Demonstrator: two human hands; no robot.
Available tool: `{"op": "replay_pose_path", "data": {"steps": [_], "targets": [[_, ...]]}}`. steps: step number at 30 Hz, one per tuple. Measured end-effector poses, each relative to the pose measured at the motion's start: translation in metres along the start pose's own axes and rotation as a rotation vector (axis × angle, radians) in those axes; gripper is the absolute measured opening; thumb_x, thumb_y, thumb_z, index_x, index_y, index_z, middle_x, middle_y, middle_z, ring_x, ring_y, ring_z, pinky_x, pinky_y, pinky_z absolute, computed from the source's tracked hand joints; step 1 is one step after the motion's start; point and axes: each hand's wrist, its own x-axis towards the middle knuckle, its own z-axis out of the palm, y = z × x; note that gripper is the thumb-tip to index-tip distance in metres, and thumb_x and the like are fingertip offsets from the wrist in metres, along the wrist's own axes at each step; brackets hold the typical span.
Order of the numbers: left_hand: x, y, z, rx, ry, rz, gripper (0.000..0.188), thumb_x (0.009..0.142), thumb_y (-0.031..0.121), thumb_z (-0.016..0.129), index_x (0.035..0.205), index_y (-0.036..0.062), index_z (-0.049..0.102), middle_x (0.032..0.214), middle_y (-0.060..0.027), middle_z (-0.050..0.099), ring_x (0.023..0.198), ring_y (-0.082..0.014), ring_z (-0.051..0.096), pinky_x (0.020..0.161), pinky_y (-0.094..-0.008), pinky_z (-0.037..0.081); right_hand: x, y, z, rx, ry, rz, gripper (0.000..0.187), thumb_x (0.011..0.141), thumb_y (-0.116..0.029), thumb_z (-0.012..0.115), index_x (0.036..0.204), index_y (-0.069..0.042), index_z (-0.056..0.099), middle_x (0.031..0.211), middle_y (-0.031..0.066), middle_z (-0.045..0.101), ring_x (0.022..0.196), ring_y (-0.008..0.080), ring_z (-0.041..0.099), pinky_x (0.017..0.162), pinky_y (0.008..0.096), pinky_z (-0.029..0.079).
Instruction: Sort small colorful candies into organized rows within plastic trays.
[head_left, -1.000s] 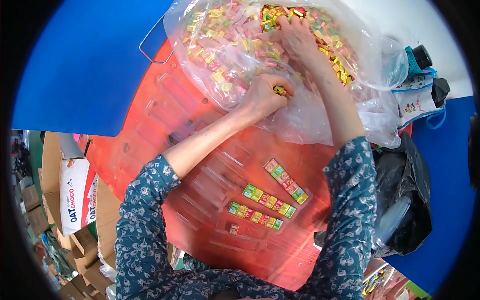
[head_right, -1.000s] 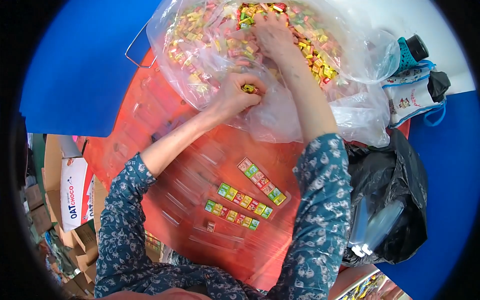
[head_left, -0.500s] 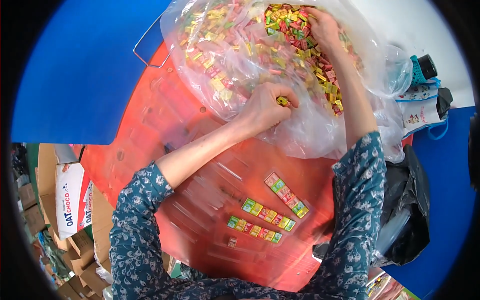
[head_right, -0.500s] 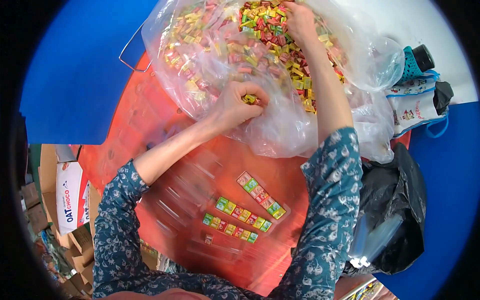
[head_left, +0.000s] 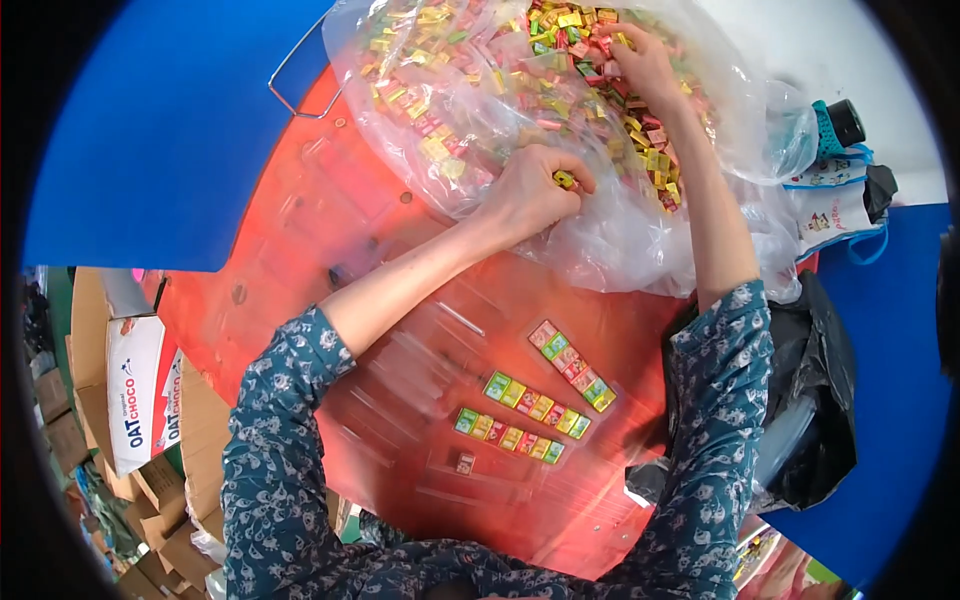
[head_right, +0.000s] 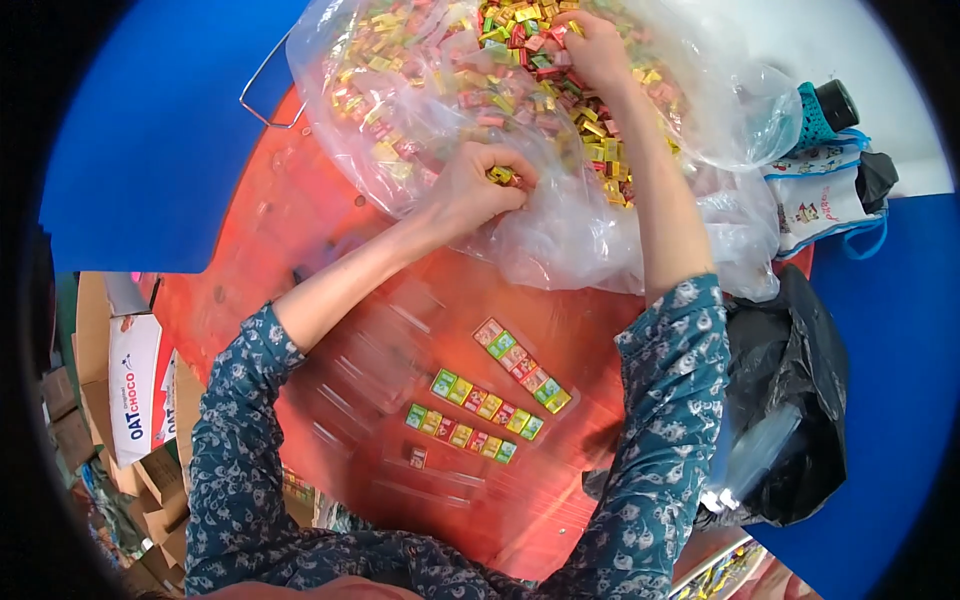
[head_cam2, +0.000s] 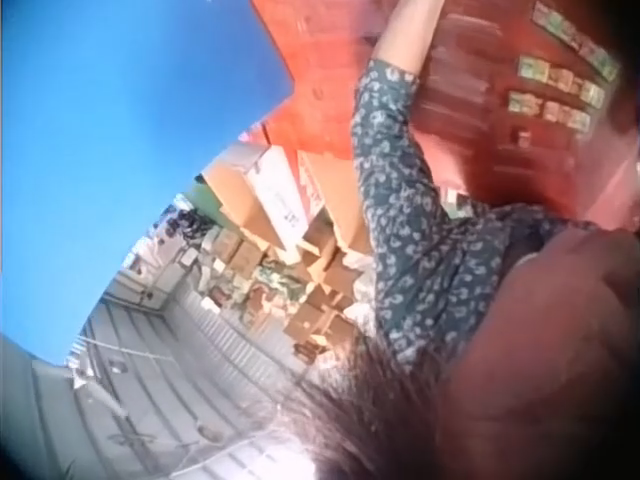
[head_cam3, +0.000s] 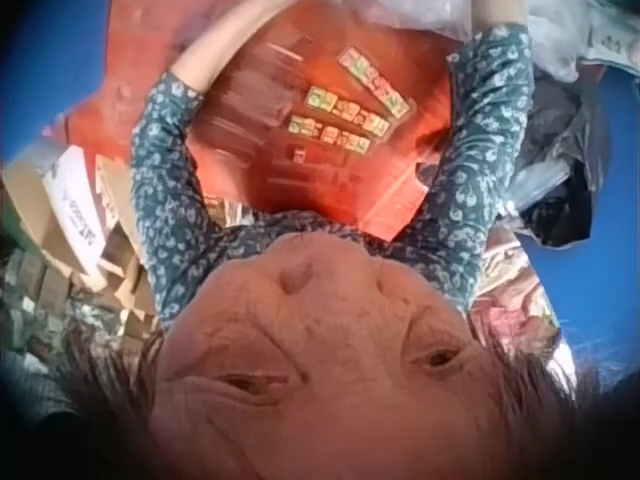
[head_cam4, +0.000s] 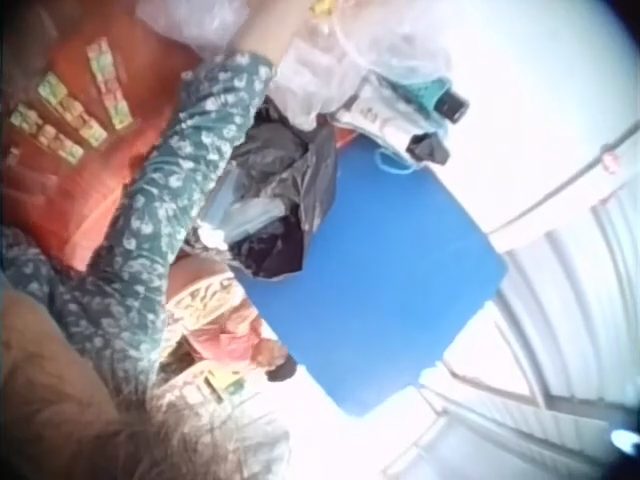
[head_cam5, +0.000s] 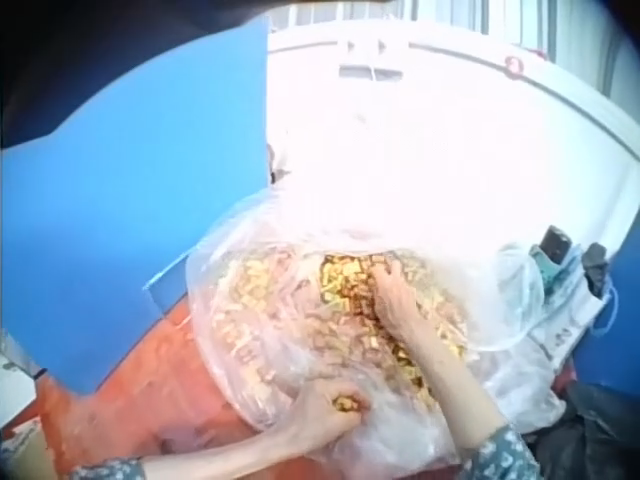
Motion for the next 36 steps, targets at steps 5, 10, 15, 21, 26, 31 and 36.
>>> {"op": "replay_pose_path", "data": {"steps": [5, 10, 15, 21, 26, 31, 36], "targets": [[-0.003, -0.003, -0.009, 0.017, -0.012, -0.025, 0.017, 0.069, 0.003, 0.061, 0.085, -0.0002, 0.066, 0.074, -0.0045, 0.064, 0.067, -0.0094, 0.059, 0.061, -0.0226, 0.047, -0.031, -0.047, -0.029, 0.957, -0.343, 0.489, 0.023, 0.089, -0.006, 0.052, 0.112, -0.006, 0.056, 0.077, 0.005, 0.056, 0.067, 0.0114, 0.055, 0.047, 0.0205, 0.04], [-0.007, 0.023, -0.021, -0.826, -0.088, -0.351, 0.027, 0.083, 0.022, 0.063, 0.096, -0.0009, 0.06, 0.081, -0.0093, 0.063, 0.074, -0.0185, 0.064, 0.062, -0.0276, 0.054, -0.072, -0.074, -0.052, 1.183, -0.315, 0.519, 0.024, 0.089, -0.005, 0.05, 0.113, -0.004, 0.053, 0.073, 0.0039, 0.053, 0.063, 0.0113, 0.053, 0.046, 0.0207, 0.038], [-0.037, 0.054, -0.011, -1.168, -0.02, -0.352, 0.058, 0.091, 0.048, 0.045, 0.112, -0.0059, 0.053, 0.091, -0.0162, 0.062, 0.086, -0.0288, 0.064, 0.076, -0.0428, 0.054, -0.124, -0.126, -0.048, 0.921, -0.28, 0.351, 0.023, 0.088, -0.008, 0.053, 0.111, -0.005, 0.056, 0.073, 0.0021, 0.056, 0.062, 0.0056, 0.056, 0.044, 0.0176, 0.036], [-0.07, 0.065, 0.01, -1.167, 0.275, -0.371, 0.042, 0.089, 0.051, 0.04, 0.101, 0.0145, 0.056, 0.097, -0.0038, 0.058, 0.092, -0.021, 0.056, 0.081, -0.0459, 0.047, -0.195, -0.192, -0.002, -0.005, 0.029, -0.418, 0.025, 0.084, -0.01, 0.055, 0.107, -0.001, 0.055, 0.093, 0.0168, 0.056, 0.09, 0.0317, 0.056, 0.078, 0.0363, 0.045], [-0.108, 0.077, 0.027, -1.41, 0.367, -0.474, 0.038, 0.091, 0.042, 0.039, 0.104, 0.0106, 0.056, 0.098, -0.0081, 0.059, 0.091, -0.0239, 0.056, 0.081, -0.0459, 0.046, -0.224, -0.201, 0.001, 0.467, -0.033, -0.121, 0.031, 0.092, -0.017, 0.047, 0.117, 0.001, 0.052, 0.102, 0.0143, 0.062, 0.095, 0.0253, 0.058, 0.081, 0.0326, 0.046], [-0.136, 0.079, 0.031, -1.453, 0.277, -0.461, 0.042, 0.093, 0.035, 0.039, 0.117, 0.0022, 0.048, 0.114, -0.0171, 0.056, 0.111, -0.0346, 0.052, 0.096, -0.0548, 0.04, -0.242, -0.201, -0.029, 0.859, -0.249, 0.105, 0.028, 0.092, -0.005, 0.044, 0.118, 0.003, 0.051, 0.106, 0.0109, 0.061, 0.099, 0.0157, 0.058, 0.087, 0.0267, 0.047], [-0.161, 0.089, 0.044, -1.429, 0.152, -0.464, 0.039, 0.094, 0.033, 0.04, 0.117, 0.003, 0.049, 0.112, -0.0156, 0.058, 0.107, -0.0322, 0.055, 0.092, -0.0546, 0.044, -0.27, -0.204, -0.048, 0.779, -0.242, 0.066, 0.032, 0.086, 0.003, 0.046, 0.118, 0.004, 0.051, 0.108, 0.0119, 0.061, 0.097, 0.0159, 0.059, 0.085, 0.0261, 0.048]]}}
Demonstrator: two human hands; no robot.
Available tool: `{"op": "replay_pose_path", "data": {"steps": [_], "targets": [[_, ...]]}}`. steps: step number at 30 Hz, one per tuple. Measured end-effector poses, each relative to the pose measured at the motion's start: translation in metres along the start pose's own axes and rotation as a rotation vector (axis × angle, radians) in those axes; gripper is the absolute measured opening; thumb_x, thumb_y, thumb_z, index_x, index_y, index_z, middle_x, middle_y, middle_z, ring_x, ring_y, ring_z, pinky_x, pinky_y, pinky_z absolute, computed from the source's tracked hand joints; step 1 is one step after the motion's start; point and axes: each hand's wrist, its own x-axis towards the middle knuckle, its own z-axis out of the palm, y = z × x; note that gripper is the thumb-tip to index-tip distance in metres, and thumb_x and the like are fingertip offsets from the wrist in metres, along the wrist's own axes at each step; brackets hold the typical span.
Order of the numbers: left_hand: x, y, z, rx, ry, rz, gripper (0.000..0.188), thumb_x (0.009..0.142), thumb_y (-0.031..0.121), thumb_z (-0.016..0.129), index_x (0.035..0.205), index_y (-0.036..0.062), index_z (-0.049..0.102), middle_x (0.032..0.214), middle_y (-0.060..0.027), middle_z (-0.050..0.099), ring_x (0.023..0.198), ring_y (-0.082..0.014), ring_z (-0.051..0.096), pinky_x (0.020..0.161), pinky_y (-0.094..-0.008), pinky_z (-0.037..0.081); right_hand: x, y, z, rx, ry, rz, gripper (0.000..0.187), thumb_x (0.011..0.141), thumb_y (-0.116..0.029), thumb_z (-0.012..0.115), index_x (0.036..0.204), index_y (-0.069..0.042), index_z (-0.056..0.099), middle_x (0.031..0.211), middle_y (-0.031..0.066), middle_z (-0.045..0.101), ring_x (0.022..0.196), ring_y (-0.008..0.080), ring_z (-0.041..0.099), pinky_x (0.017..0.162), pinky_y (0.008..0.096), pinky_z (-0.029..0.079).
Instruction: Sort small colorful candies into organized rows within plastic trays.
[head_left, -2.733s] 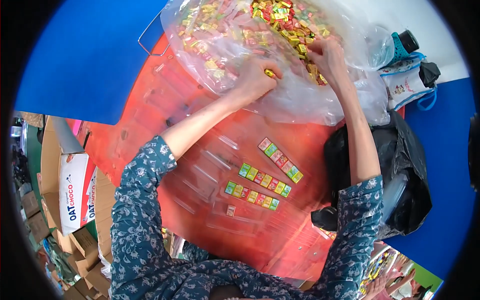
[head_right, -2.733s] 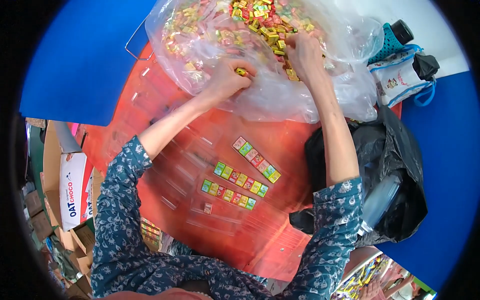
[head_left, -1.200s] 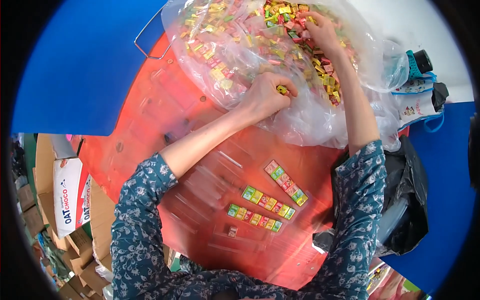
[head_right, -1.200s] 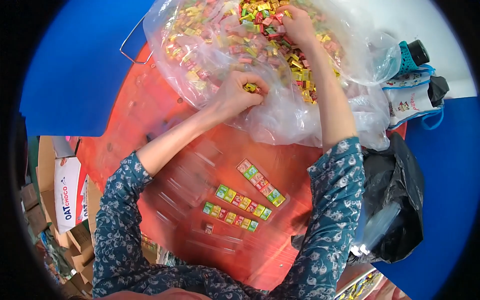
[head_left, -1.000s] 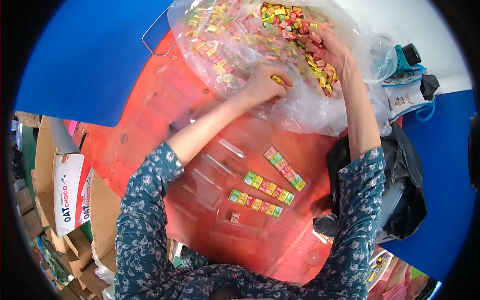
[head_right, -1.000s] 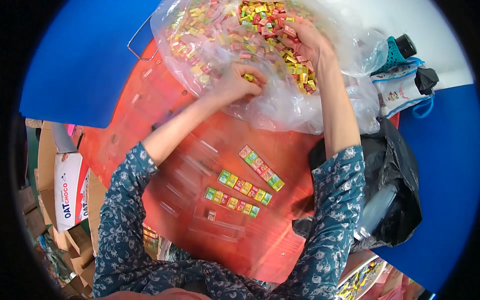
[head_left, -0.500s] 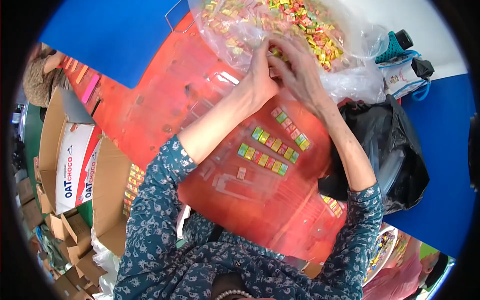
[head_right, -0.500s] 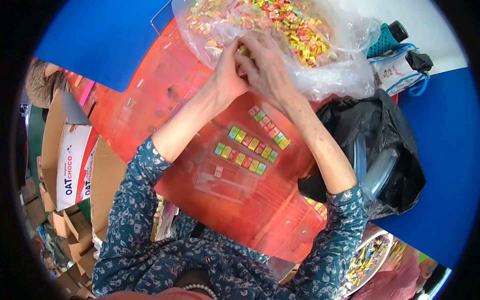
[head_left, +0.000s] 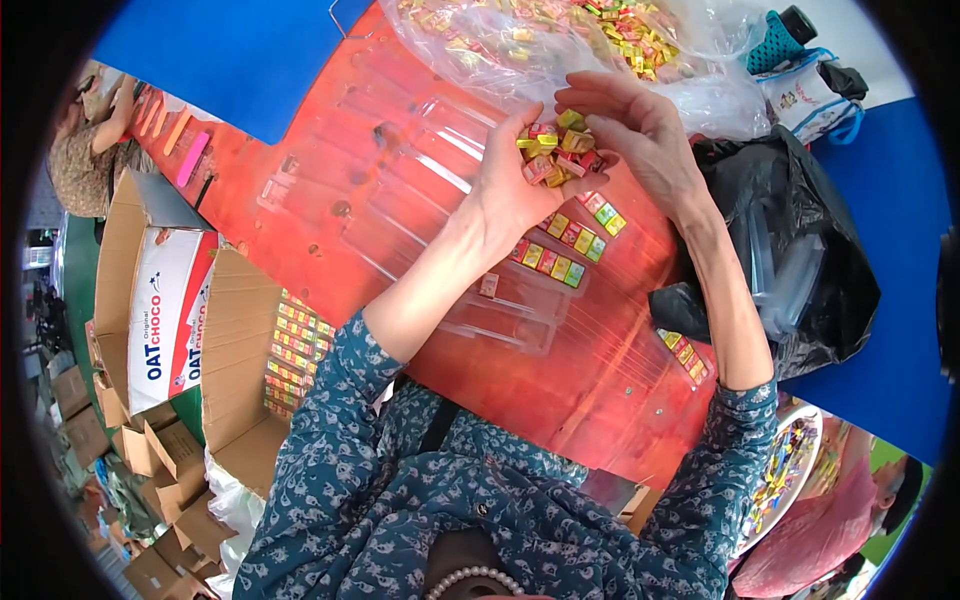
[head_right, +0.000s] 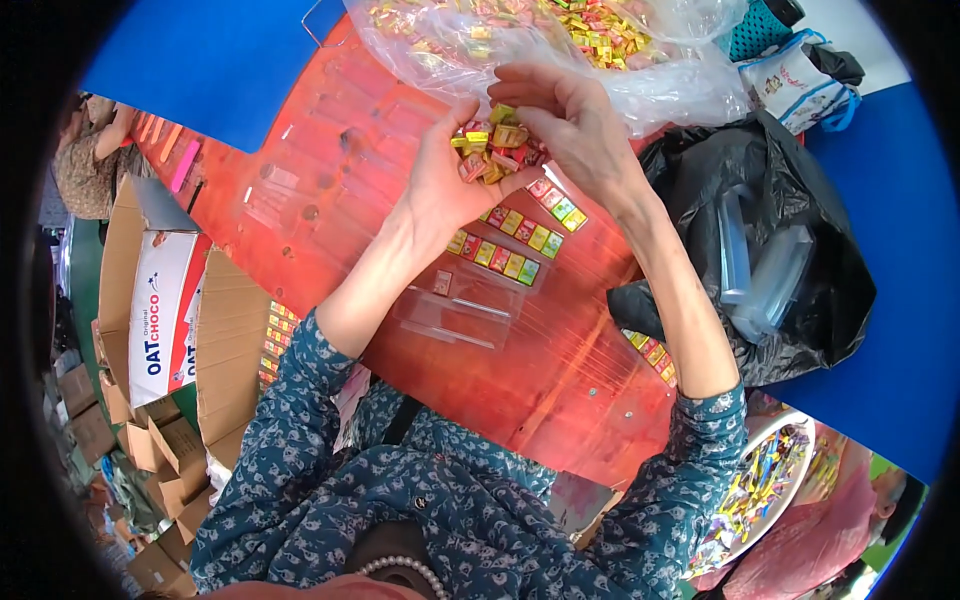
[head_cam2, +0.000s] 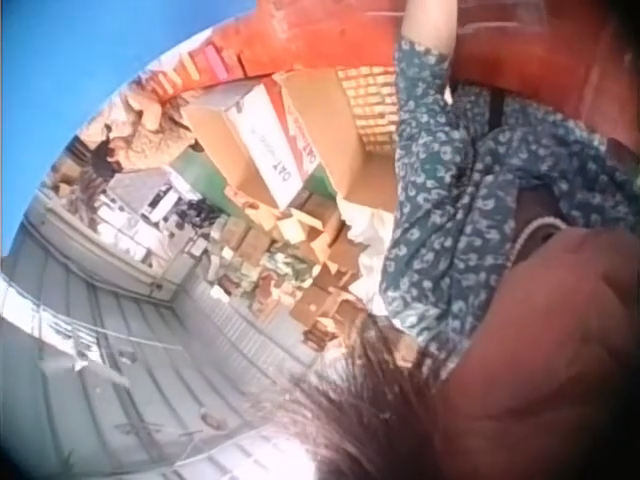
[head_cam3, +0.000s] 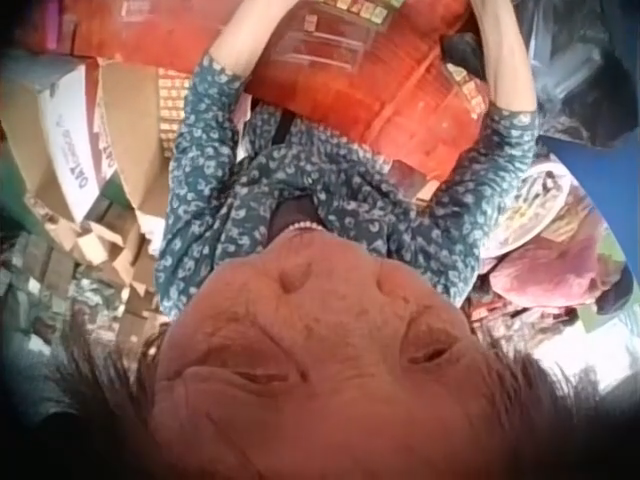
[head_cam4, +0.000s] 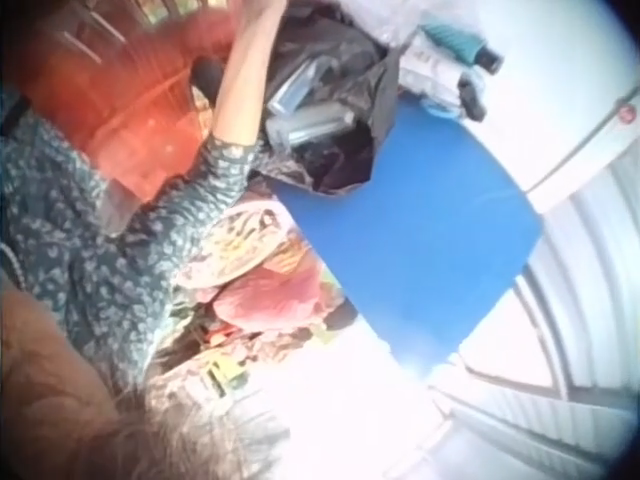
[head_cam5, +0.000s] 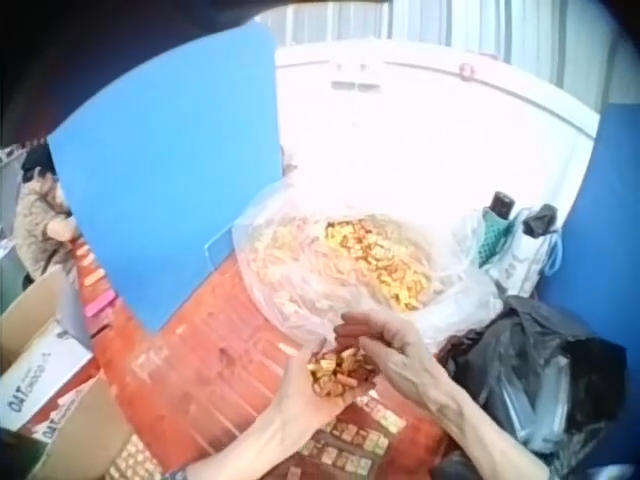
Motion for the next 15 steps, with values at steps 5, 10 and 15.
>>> {"op": "replay_pose_path", "data": {"steps": [5, 10, 15], "targets": [[-0.022, -0.013, -0.005, 0.028, 0.014, -0.026, 0.04, 0.093, 0.035, 0.04, 0.114, 0.0028, 0.051, 0.106, -0.0151, 0.06, 0.099, -0.0338, 0.059, 0.081, -0.0521, 0.05, -0.027, -0.013, 0.007, -0.047, 0.043, 0.03, 0.034, 0.081, 0.005, 0.054, 0.115, 0.003, 0.054, 0.103, 0.0116, 0.063, 0.094, 0.0156, 0.061, 0.083, 0.0256, 0.049], [-0.042, -0.019, -0.014, -0.048, 0.058, -0.083, 0.037, 0.093, 0.034, 0.04, 0.107, 0.004, 0.056, 0.106, -0.0144, 0.061, 0.096, -0.0304, 0.06, 0.078, -0.0521, 0.051, -0.063, -0.034, 0.018, -0.516, 0.096, -0.051, 0.027, 0.078, -0.001, 0.063, 0.105, -0.001, 0.061, 0.095, 0.0092, 0.065, 0.082, 0.0184, 0.063, 0.071, 0.029, 0.05], [-0.054, -0.028, -0.029, -0.133, -0.105, -0.164, 0.04, 0.094, 0.035, 0.036, 0.109, 0.0031, 0.055, 0.105, -0.0145, 0.061, 0.097, -0.0299, 0.059, 0.081, -0.0507, 0.049, -0.092, -0.033, 0.03, -0.808, -0.005, -0.219, 0.021, 0.069, -0.002, 0.066, 0.089, -0.001, 0.059, 0.087, 0.0101, 0.057, 0.083, 0.031, 0.052, 0.071, 0.0385, 0.044]]}}
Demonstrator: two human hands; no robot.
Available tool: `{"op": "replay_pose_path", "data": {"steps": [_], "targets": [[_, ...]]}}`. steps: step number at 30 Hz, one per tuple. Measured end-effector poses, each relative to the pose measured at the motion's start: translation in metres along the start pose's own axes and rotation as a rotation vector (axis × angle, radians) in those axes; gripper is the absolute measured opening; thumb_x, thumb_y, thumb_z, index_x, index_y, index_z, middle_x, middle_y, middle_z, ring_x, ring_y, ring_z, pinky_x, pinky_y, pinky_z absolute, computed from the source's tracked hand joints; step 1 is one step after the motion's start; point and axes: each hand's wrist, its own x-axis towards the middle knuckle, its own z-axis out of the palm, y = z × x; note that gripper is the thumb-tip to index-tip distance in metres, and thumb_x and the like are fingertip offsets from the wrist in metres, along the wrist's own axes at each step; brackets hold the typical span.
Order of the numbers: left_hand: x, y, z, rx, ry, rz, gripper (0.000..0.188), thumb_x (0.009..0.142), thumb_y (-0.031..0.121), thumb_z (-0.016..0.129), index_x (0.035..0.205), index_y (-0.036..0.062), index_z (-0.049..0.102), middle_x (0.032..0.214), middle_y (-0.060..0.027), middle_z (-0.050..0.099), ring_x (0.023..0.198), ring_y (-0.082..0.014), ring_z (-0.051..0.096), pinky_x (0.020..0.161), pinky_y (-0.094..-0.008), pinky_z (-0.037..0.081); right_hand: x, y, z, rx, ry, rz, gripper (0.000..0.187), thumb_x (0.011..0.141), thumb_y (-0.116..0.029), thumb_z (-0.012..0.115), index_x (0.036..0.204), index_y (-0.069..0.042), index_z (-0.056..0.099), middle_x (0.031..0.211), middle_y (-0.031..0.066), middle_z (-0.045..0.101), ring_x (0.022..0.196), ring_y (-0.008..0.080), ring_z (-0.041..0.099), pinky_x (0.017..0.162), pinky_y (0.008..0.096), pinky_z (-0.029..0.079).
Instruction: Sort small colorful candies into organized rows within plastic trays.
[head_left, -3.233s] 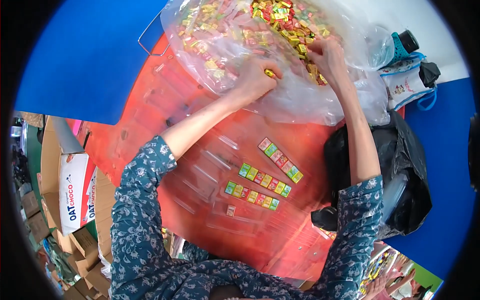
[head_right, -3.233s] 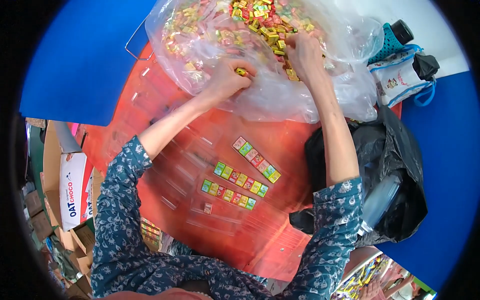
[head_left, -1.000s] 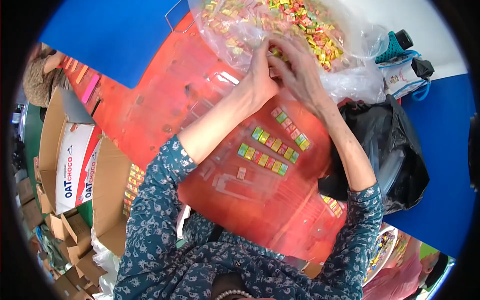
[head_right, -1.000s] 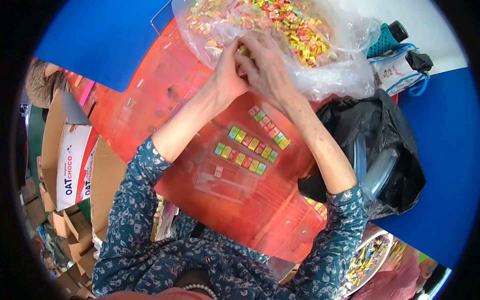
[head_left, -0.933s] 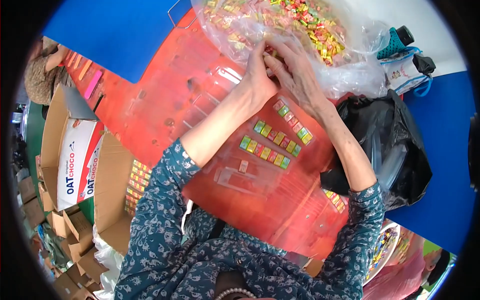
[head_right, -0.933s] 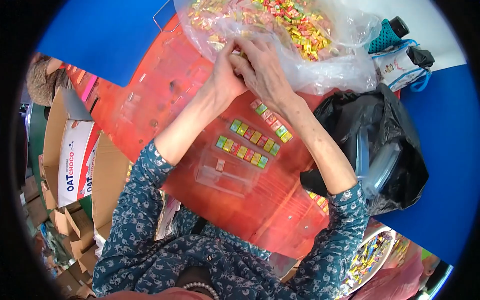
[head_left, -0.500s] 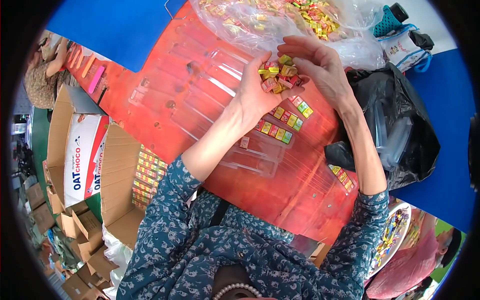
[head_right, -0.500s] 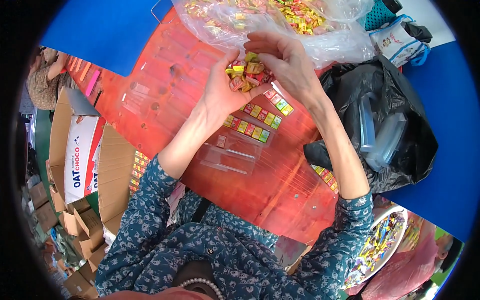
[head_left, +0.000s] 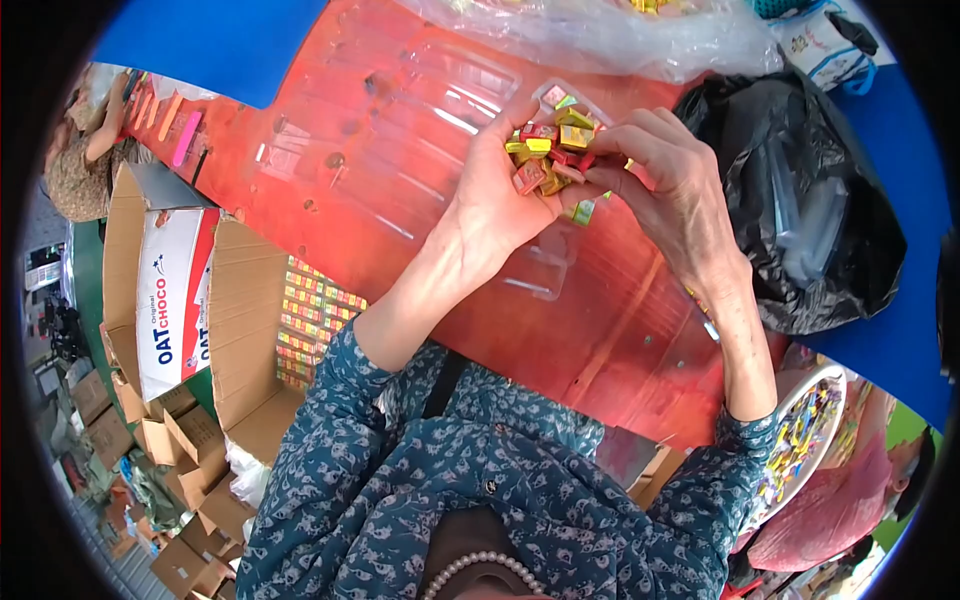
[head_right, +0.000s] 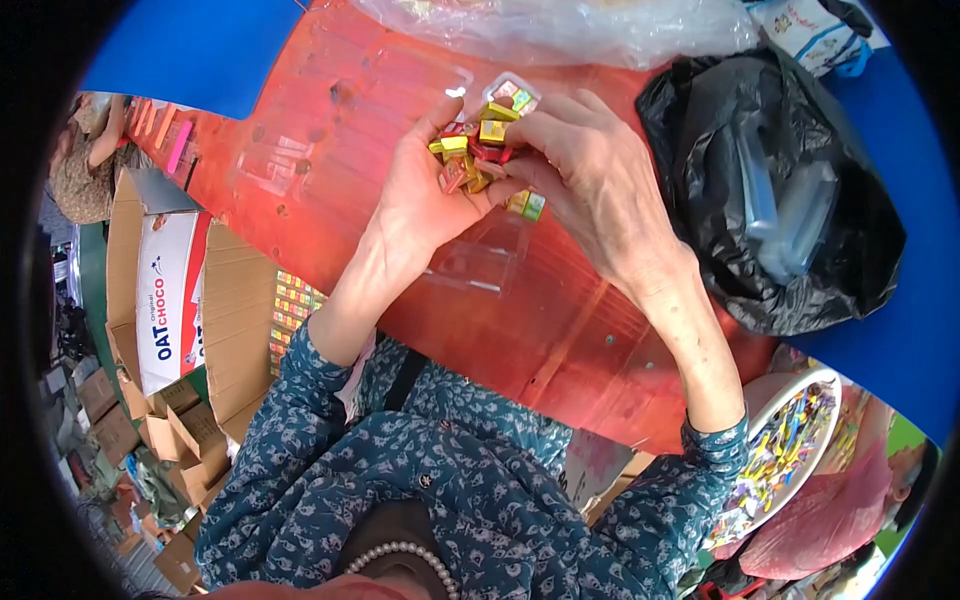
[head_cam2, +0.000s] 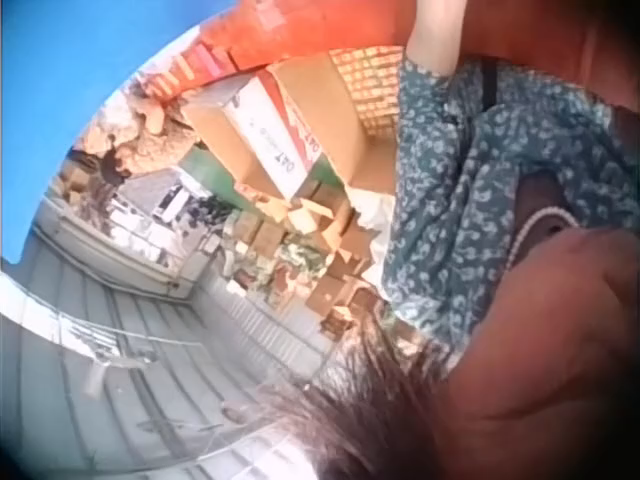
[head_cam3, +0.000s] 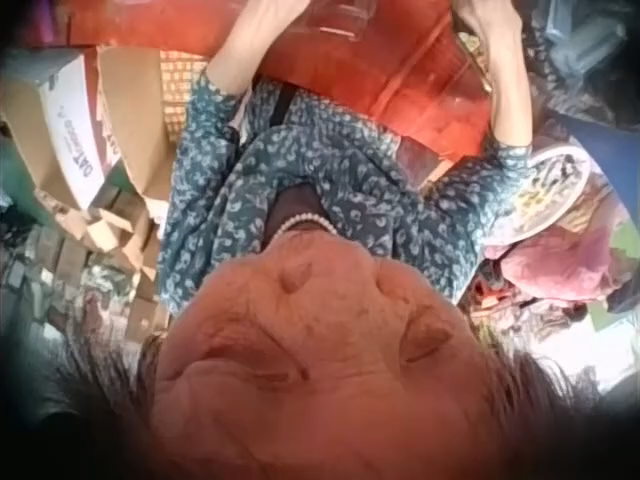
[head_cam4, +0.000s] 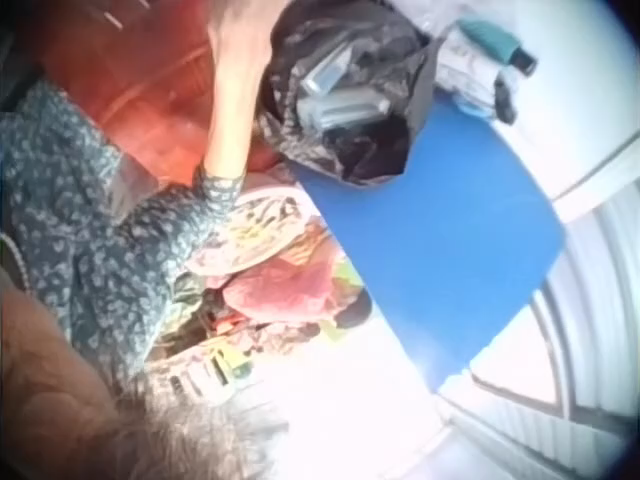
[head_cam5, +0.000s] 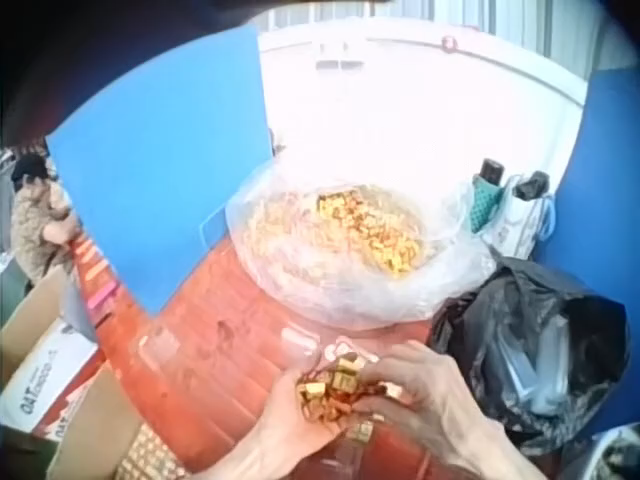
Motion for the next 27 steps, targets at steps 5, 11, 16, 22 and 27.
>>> {"op": "replay_pose_path", "data": {"steps": [5, 11, 16, 22, 27], "targets": [[-0.014, 0.0, -0.013, -0.105, -0.022, -0.065, 0.038, 0.093, 0.033, 0.039, 0.11, 0.0026, 0.054, 0.106, -0.0147, 0.06, 0.096, -0.0294, 0.059, 0.085, -0.0496, 0.047, -0.004, -0.015, 0.006, 0.001, -0.01, -0.02, 0.02, 0.069, -0.001, 0.065, 0.086, 0.0, 0.055, 0.085, 0.0121, 0.054, 0.085, 0.0329, 0.051, 0.071, 0.0408, 0.043], [-0.047, 0.014, -0.017, -0.119, -0.004, -0.04, 0.045, 0.092, 0.031, 0.04, 0.114, -0.0077, 0.049, 0.106, -0.0243, 0.057, 0.103, -0.0412, 0.055, 0.092, -0.052, 0.043, -0.028, -0.019, 0.023, 0.607, 0.306, 0.403, 0.014, 0.08, 0.0, 0.063, 0.093, 0.003, 0.058, 0.078, 0.0043, 0.063, 0.068, 0.0065, 0.056, 0.061, 0.0218, 0.045], [-0.088, 0.027, -0.03, -0.133, 0.101, 0.06, 0.043, 0.092, 0.032, 0.043, 0.115, -0.0036, 0.05, 0.115, -0.0264, 0.053, 0.109, -0.0439, 0.051, 0.089, -0.0516, 0.046, -0.057, -0.007, 0.058, 0.654, 0.287, 0.62, 0.007, 0.079, 0.001, 0.063, 0.085, 0.004, 0.062, 0.073, 0.003, 0.063, 0.066, 0.005, 0.056, 0.062, 0.0201, 0.045], [-0.125, 0.033, -0.049, -0.047, 0.117, 0.149, 0.041, 0.092, 0.033, 0.043, 0.115, 0.0018, 0.052, 0.117, -0.0262, 0.053, 0.104, -0.0414, 0.056, 0.078, -0.0484, 0.054, -0.065, -0.019, 0.095, 0.548, 0.21, 0.627, 0.009, 0.078, -0.003, 0.064, 0.086, 0.003, 0.063, 0.071, 0.0084, 0.064, 0.059, 0.0099, 0.057, 0.054, 0.0246, 0.046], [-0.139, 0.027, -0.055, -0.089, 0.119, 0.139, 0.042, 0.092, 0.034, 0.041, 0.116, 0.0013, 0.052, 0.116, -0.0266, 0.053, 0.103, -0.0417, 0.056, 0.077, -0.049, 0.054, -0.045, -0.03, 0.101, 0.434, 0.149, 0.635, 0.007, 0.078, -0.002, 0.063, 0.085, 0.001, 0.062, 0.07, 0.0099, 0.063, 0.056, 0.0156, 0.059, 0.052, 0.0294, 0.047]]}}
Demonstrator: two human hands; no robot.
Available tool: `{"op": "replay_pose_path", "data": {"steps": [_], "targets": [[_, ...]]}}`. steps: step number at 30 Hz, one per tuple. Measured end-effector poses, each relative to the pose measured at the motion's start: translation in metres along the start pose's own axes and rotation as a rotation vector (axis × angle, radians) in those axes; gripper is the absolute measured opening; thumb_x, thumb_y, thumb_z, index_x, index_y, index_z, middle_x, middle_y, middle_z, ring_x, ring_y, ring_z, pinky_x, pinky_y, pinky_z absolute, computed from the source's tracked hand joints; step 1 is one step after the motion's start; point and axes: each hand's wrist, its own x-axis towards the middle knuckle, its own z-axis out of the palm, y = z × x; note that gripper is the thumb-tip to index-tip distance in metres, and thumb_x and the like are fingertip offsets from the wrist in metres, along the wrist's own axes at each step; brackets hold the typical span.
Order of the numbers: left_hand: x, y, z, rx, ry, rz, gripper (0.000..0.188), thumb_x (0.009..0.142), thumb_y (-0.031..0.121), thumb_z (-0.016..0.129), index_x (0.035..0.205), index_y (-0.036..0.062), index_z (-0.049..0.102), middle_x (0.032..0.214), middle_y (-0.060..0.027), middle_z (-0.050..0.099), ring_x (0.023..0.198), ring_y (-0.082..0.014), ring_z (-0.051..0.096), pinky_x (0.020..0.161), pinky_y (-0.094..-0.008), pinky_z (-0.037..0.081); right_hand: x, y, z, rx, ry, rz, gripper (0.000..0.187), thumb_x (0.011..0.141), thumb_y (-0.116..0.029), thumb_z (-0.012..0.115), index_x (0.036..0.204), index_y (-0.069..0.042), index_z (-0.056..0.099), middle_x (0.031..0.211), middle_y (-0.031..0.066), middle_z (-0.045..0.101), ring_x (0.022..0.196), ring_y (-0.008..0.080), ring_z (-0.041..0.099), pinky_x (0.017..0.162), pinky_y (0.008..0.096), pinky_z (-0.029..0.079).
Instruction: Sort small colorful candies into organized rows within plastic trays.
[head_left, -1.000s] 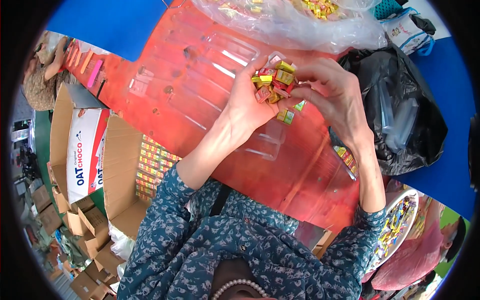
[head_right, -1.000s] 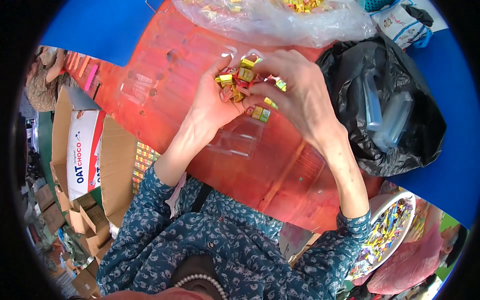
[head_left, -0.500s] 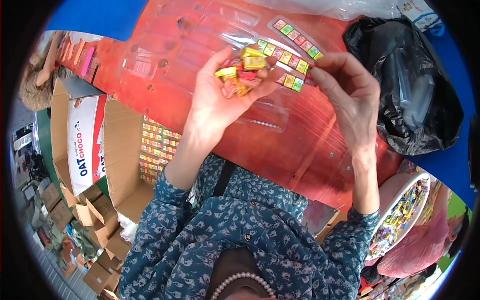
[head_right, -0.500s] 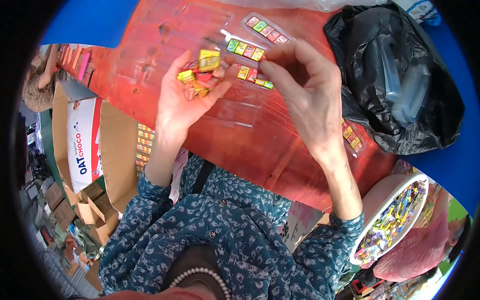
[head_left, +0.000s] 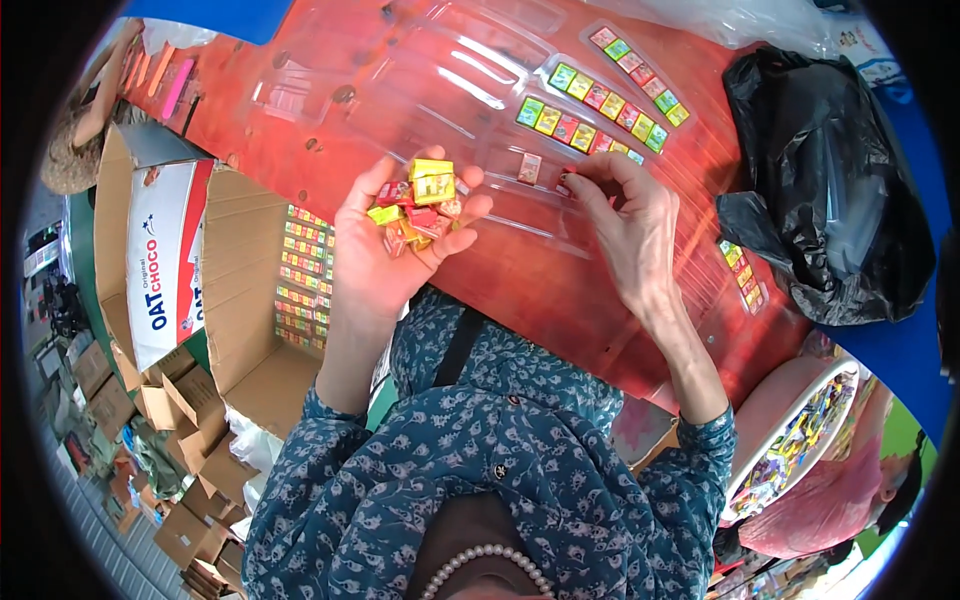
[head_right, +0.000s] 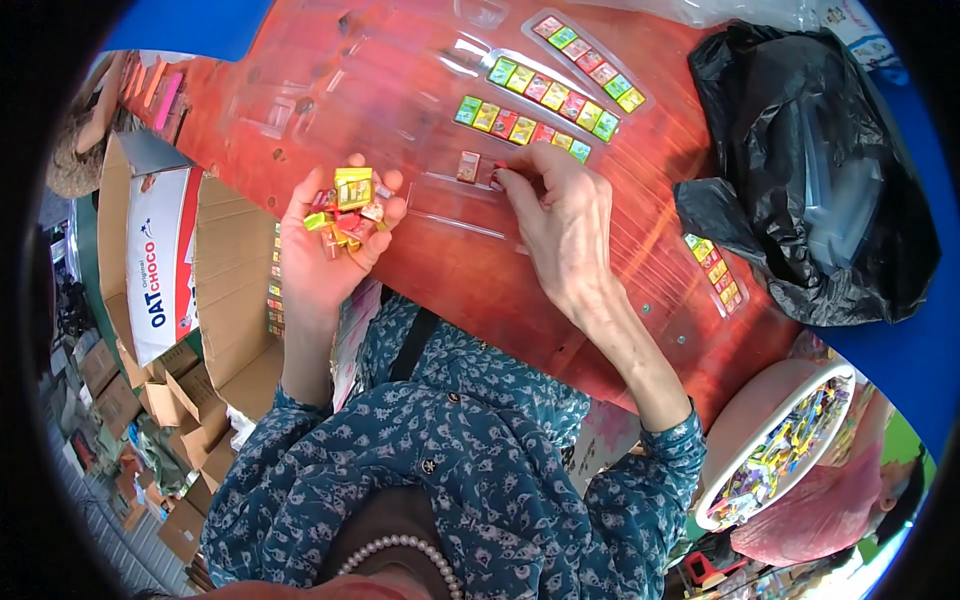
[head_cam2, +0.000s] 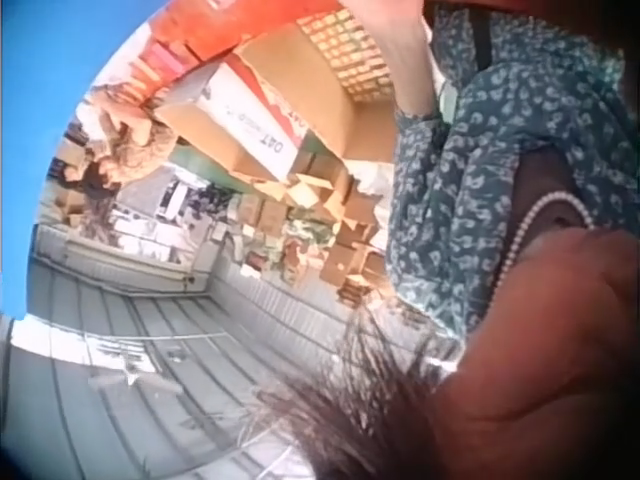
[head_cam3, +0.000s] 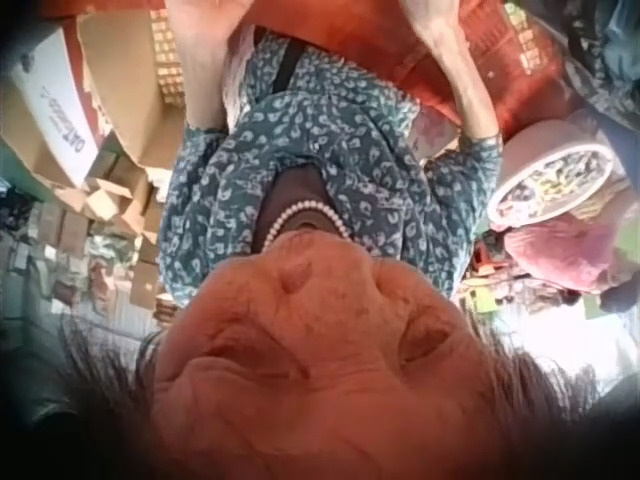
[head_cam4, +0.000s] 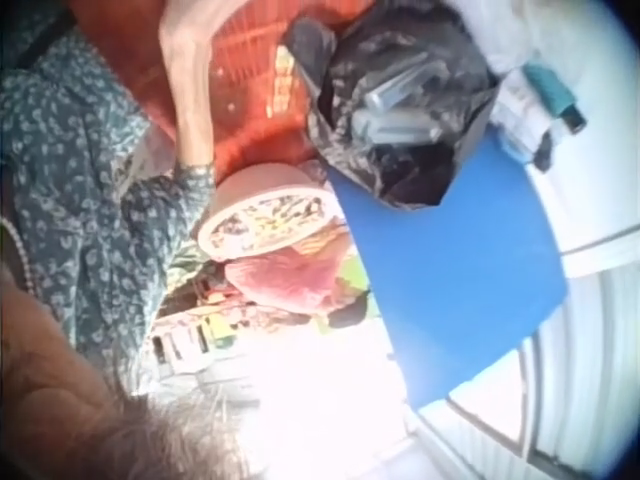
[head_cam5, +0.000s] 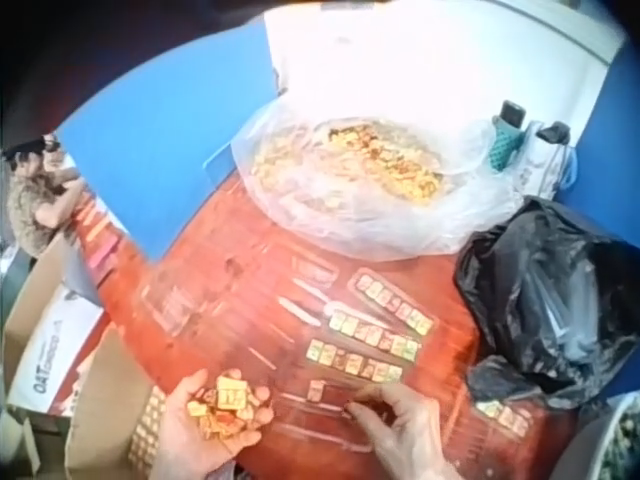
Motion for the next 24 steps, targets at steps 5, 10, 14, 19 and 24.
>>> {"op": "replay_pose_path", "data": {"steps": [5, 10, 14, 19, 24], "targets": [[0.003, -0.006, -0.003, -0.012, -0.003, -0.036, 0.043, 0.093, 0.034, 0.04, 0.117, 0.0011, 0.051, 0.115, -0.0267, 0.054, 0.103, -0.042, 0.056, 0.078, -0.0486, 0.054, 0.006, 0.015, 0.011, -0.125, -0.031, -0.107, 0.007, 0.078, -0.001, 0.063, 0.084, 0.001, 0.061, 0.075, 0.0146, 0.062, 0.061, 0.0248, 0.062, 0.054, 0.0333, 0.047], [0.007, -0.01, 0.001, 0.1, 0.055, -0.038, 0.043, 0.093, 0.036, 0.039, 0.116, 0.0019, 0.052, 0.113, -0.021, 0.058, 0.1, -0.037, 0.06, 0.078, -0.0437, 0.053, 0.008, 0.022, 0.015, -0.266, 0.018, -0.298, 0.006, 0.078, 0.0, 0.062, 0.084, 0.001, 0.061, 0.077, 0.0152, 0.061, 0.067, 0.0262, 0.062, 0.058, 0.0335, 0.047], [0.01, -0.014, 0.008, 0.17, 0.048, -0.039, 0.044, 0.094, 0.037, 0.037, 0.116, 0.0017, 0.052, 0.113, -0.0195, 0.058, 0.099, -0.0352, 0.06, 0.08, -0.0423, 0.052, 0.005, 0.001, 0.01, -0.08, 0.038, -0.107, 0.01, 0.08, -0.003, 0.062, 0.09, 0.001, 0.063, 0.076, 0.0125, 0.06, 0.063, 0.0191, 0.057, 0.058, 0.0307, 0.046], [0.015, -0.019, 0.008, 0.206, 0.037, -0.058, 0.044, 0.094, 0.037, 0.037, 0.115, 0.0019, 0.053, 0.11, -0.0157, 0.06, 0.098, -0.0321, 0.061, 0.079, -0.0431, 0.053, 0.01, -0.03, 0.006, 0.004, -0.067, -0.259, 0.014, 0.077, -0.004, 0.064, 0.091, -0.002, 0.064, 0.08, 0.0101, 0.059, 0.07, 0.0225, 0.056, 0.064, 0.0333, 0.046], [0.012, -0.029, 0.014, 0.114, 0.122, -0.053, 0.036, 0.093, 0.034, 0.041, 0.109, 0.0048, 0.057, 0.1, -0.0088, 0.064, 0.087, -0.0235, 0.063, 0.074, -0.0456, 0.054, 0.008, -0.044, 0.01, -0.292, -0.183, -0.62, 0.025, 0.07, -0.007, 0.067, 0.094, -0.006, 0.062, 0.088, 0.0087, 0.055, 0.081, 0.0285, 0.052, 0.068, 0.0356, 0.045]]}}
